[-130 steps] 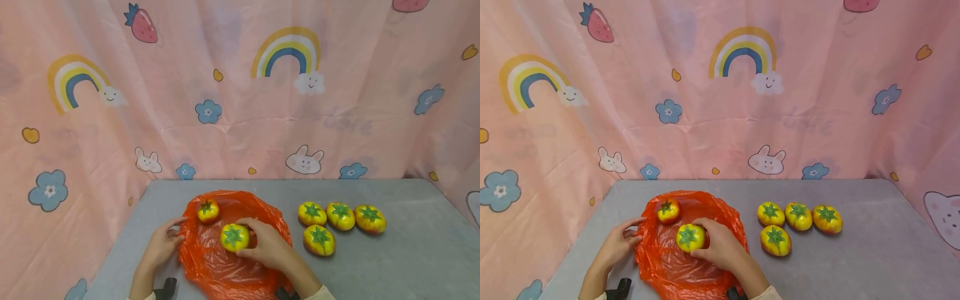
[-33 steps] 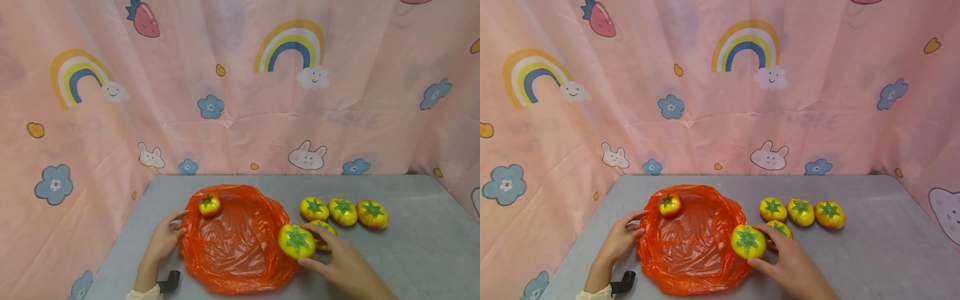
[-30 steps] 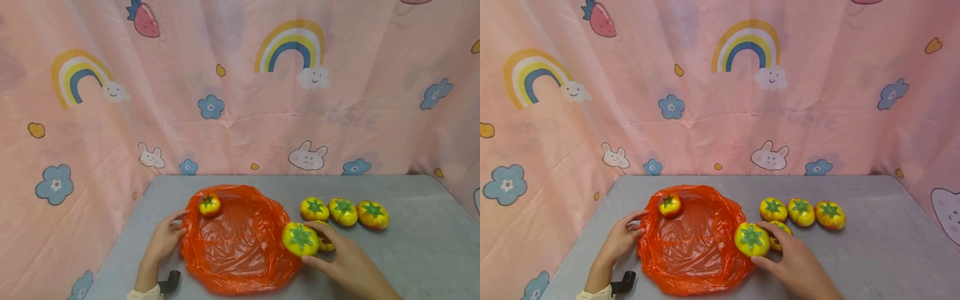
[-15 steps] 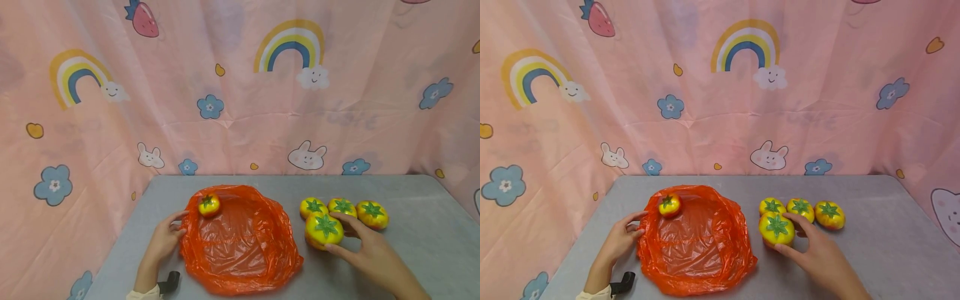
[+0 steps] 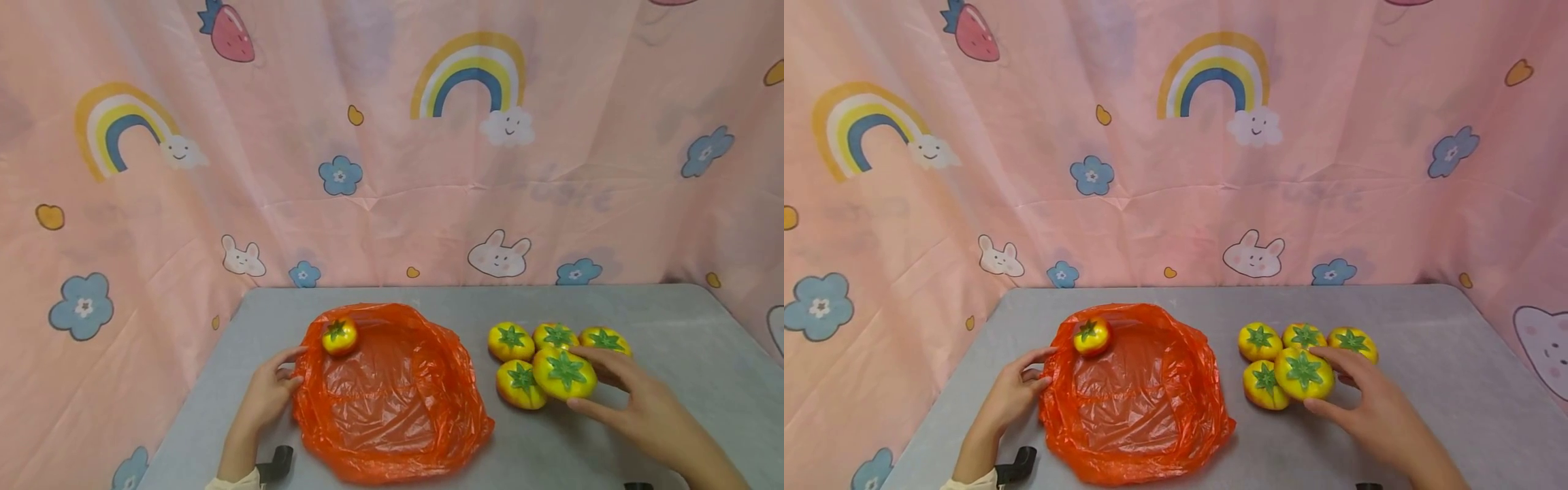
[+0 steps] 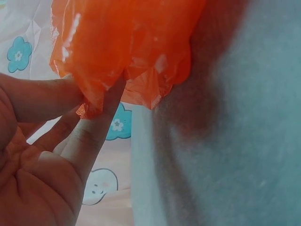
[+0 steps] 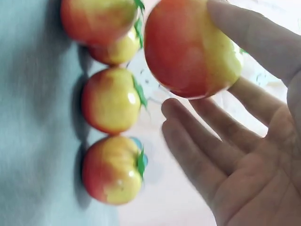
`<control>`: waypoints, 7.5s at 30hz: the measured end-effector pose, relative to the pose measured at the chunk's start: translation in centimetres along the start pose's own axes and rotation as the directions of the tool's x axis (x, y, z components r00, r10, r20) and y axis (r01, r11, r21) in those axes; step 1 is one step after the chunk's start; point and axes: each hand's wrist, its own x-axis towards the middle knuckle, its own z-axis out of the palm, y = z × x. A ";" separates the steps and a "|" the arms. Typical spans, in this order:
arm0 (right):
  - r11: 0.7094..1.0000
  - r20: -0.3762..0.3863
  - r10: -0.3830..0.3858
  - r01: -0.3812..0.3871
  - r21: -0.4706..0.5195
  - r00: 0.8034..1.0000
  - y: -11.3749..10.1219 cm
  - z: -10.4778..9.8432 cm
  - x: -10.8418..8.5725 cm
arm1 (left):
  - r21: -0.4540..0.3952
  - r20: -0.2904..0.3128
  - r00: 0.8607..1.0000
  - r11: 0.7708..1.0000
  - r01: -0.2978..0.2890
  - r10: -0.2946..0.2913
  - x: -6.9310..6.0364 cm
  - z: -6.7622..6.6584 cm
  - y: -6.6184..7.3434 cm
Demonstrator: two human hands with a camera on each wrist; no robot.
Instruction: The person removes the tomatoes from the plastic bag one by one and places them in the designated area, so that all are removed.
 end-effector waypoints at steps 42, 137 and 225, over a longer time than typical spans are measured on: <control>0.993 0.201 0.116 -0.117 -0.010 0.973 4.9 0.6 1.3 | 0.035 0.005 1.000 0.999 0.031 -0.031 -0.1 0.2 0.0; 0.930 0.327 -0.365 0.324 0.174 0.872 -17.6 7.7 7.0 | 0.166 -0.003 1.000 0.986 -0.018 0.019 -0.8 0.7 0.2; 0.969 0.226 -0.127 0.072 0.236 0.966 -16.1 9.5 4.0 | 0.072 0.011 0.999 0.997 -0.036 0.035 -0.6 0.4 0.0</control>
